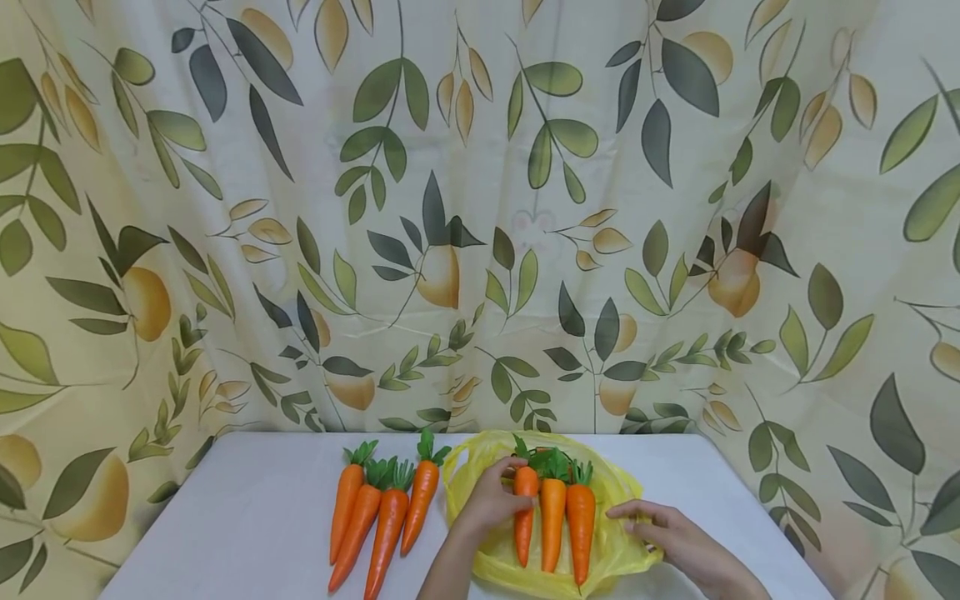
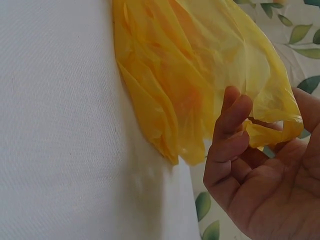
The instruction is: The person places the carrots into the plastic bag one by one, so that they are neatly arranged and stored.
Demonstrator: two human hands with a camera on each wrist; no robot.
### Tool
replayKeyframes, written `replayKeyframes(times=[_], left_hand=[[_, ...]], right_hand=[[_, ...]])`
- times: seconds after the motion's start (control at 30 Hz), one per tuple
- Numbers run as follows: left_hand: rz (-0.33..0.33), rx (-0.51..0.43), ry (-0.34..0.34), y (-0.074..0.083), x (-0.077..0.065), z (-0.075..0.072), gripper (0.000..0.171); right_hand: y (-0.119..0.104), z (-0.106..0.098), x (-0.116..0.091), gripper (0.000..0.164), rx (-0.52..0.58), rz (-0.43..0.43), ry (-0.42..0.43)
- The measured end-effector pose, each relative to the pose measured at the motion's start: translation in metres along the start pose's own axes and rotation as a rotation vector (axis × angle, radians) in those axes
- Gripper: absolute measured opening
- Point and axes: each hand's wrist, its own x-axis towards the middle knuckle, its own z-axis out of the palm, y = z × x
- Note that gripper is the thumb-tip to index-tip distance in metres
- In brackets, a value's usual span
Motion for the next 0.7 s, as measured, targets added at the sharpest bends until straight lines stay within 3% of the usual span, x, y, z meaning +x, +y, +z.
replayKeyframes(times=[0.7], left_hand=[[0.005,0.008,0.017,-0.008,0.002,0.0048,0.061]], right_hand=[[-0.0007,0.0003,0.0,0.039,0.008,-0.004,-0.005]])
